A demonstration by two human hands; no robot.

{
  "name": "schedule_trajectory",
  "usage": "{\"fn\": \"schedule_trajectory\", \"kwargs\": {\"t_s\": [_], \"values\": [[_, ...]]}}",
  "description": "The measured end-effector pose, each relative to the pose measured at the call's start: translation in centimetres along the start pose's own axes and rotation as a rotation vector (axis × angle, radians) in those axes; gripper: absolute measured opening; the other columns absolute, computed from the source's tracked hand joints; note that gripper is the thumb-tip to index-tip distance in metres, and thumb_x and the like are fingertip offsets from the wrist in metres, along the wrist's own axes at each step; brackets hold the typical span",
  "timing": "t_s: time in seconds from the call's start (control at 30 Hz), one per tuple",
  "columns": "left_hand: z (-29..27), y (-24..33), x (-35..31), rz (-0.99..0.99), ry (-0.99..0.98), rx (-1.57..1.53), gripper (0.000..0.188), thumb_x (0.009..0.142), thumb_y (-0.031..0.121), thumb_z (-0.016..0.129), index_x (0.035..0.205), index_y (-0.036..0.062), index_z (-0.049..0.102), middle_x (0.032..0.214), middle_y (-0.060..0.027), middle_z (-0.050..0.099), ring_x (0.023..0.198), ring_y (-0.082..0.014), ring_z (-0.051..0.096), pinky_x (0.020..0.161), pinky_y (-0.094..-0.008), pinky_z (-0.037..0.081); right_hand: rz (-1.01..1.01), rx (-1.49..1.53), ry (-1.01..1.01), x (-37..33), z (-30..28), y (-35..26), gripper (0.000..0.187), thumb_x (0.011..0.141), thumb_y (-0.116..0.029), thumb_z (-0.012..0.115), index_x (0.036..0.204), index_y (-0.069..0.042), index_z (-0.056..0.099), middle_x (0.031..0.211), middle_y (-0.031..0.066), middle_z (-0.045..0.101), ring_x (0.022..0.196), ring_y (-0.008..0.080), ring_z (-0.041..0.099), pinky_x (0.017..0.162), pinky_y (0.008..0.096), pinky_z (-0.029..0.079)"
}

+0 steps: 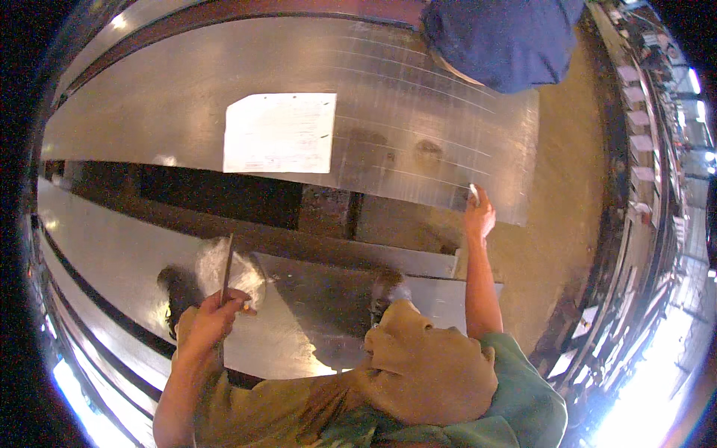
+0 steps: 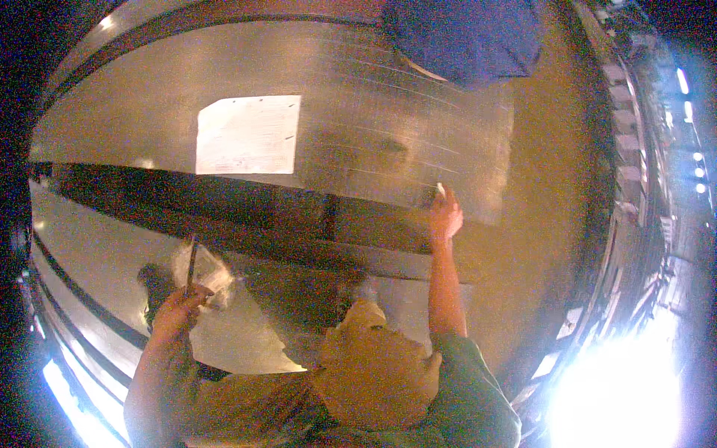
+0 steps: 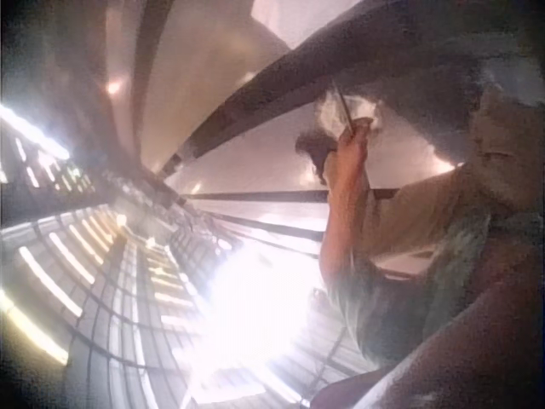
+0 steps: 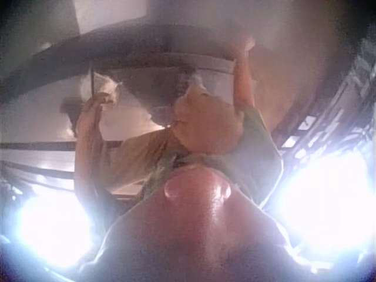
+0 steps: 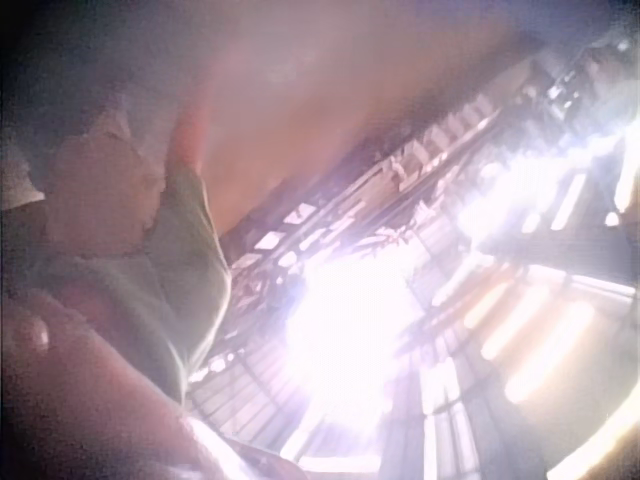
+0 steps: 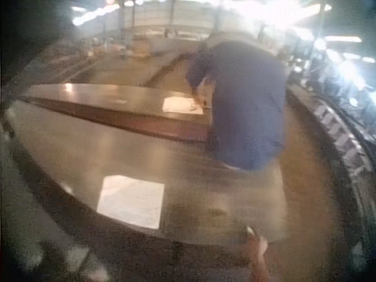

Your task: The person uses a set square and a white marker to draw a grid and circles on a large metal sheet. They reference a paper document placed on the sheet and continue marking while another person works nearby.

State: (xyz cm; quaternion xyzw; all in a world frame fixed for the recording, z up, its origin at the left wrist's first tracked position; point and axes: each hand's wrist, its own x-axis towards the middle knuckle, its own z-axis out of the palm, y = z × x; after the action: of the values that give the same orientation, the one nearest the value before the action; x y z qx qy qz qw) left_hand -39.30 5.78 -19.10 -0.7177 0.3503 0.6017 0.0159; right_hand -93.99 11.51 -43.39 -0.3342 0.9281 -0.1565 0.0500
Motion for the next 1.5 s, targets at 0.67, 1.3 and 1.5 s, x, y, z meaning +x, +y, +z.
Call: {"fn": "schedule_trajectory", "kwargs": {"t_s": [0.67, 1.3, 1.5], "values": [[0.1, 0.3, -0.2, -0.063, -0.027, 0.022, 0.017, 0.091, 0.023, 0.06, 0.104, 0.0138, 0.067, 0.076, 0.0032, 0.062, 0.049, -0.004, 0.036, 0.043, -0.0213, 0.027, -0.012, -0.047, -0.007, 0.0, 1.8, 1.1, 0.034, 0.087, -0.02, 0.062, 0.121, -0.021, 0.063, 0.116, 0.0105, 0.067, 0.103, 0.0354, 0.064, 0.084, 0.0471, 0.053], [0.1, 0.0, 0.5, -0.036, -0.046, 0.034, 0.014, 0.092, 0.024, 0.058, 0.098, 0.0139, 0.066, 0.077, 0.0016, 0.067, 0.044, -0.0038, 0.037, 0.039, -0.0226, 0.028, 0.023, 0.107, 0.111, 0.7, -0.2, 0.7, 0.033, 0.086, -0.017, 0.06, 0.118, -0.019, 0.066, 0.111, 0.0138, 0.069, 0.103, 0.036, 0.064, 0.085, 0.0459, 0.051], [0.4, -0.1, 0.5, -0.031, -0.02, 0.021, 0.015, 0.093, 0.02, 0.056, 0.103, 0.0122, 0.065, 0.081, 0.0, 0.071, 0.047, -0.0008, 0.035, 0.041, -0.0198, 0.026, 0.031, 0.073, 0.045, 0.7, 0.0, 0.6, 0.032, 0.085, -0.018, 0.061, 0.116, -0.02, 0.067, 0.109, 0.0138, 0.069, 0.1, 0.0363, 0.065, 0.084, 0.046, 0.051]]}}
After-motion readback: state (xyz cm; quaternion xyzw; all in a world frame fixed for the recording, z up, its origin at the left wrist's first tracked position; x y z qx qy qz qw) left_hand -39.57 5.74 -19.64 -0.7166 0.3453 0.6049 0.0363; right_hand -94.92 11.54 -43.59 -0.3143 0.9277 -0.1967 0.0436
